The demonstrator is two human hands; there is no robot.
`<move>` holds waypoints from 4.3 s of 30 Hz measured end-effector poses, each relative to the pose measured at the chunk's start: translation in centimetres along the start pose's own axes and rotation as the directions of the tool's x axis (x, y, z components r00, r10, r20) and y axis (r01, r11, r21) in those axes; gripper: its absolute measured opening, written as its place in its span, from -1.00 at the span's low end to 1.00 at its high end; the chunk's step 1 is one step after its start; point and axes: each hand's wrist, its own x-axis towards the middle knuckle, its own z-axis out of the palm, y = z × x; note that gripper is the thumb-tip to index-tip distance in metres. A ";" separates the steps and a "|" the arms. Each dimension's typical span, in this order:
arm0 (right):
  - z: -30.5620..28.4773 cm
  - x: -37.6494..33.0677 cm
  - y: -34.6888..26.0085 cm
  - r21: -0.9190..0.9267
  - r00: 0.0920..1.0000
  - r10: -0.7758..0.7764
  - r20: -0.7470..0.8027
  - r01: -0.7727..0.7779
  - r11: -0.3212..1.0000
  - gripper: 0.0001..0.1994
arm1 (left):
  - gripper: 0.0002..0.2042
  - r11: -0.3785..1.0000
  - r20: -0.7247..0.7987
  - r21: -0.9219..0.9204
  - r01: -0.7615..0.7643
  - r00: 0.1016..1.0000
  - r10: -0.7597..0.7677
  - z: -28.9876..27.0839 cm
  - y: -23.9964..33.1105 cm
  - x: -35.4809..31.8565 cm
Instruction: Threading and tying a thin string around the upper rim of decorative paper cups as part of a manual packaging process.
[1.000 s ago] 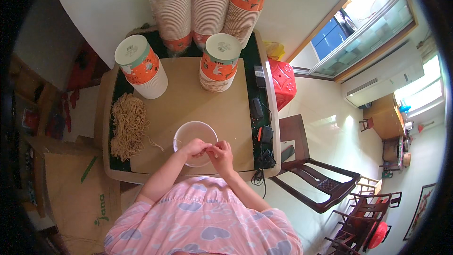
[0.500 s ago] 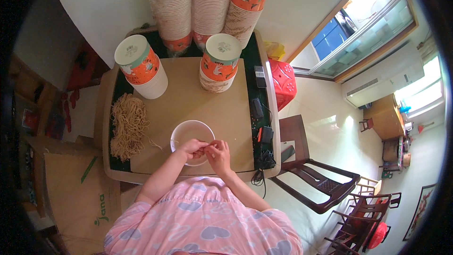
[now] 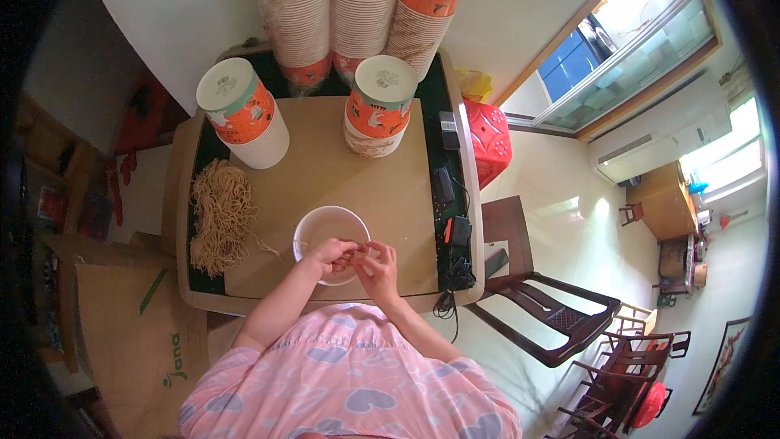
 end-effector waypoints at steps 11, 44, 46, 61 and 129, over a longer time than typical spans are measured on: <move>-0.4 0.3 -0.7 -0.051 1.000 -0.017 0.019 0.018 0.999 -0.86 | -0.89 0.987 -0.025 -0.044 -0.153 0.988 0.152 0.8 0.0 -0.6; 0.9 0.2 2.1 0.413 0.945 0.324 -0.031 -0.284 0.865 -0.93 | -0.96 0.829 0.257 -0.559 -0.019 0.947 0.194 1.0 -1.5 -0.4; 1.0 0.0 2.6 0.496 0.912 0.409 0.033 -0.370 0.786 -0.93 | -0.93 0.903 0.108 -0.379 -0.204 0.959 0.262 2.0 -1.1 -1.0; 0.3 -0.7 3.3 0.743 0.758 0.589 0.280 -0.560 0.367 -0.89 | -0.93 0.596 0.014 0.485 -0.640 0.687 0.726 3.6 -1.1 -2.5; -0.4 0.4 2.4 0.652 0.711 0.574 0.406 -0.666 0.363 -0.82 | -0.90 0.509 -0.063 0.687 -0.520 0.655 0.753 3.4 -1.3 -3.2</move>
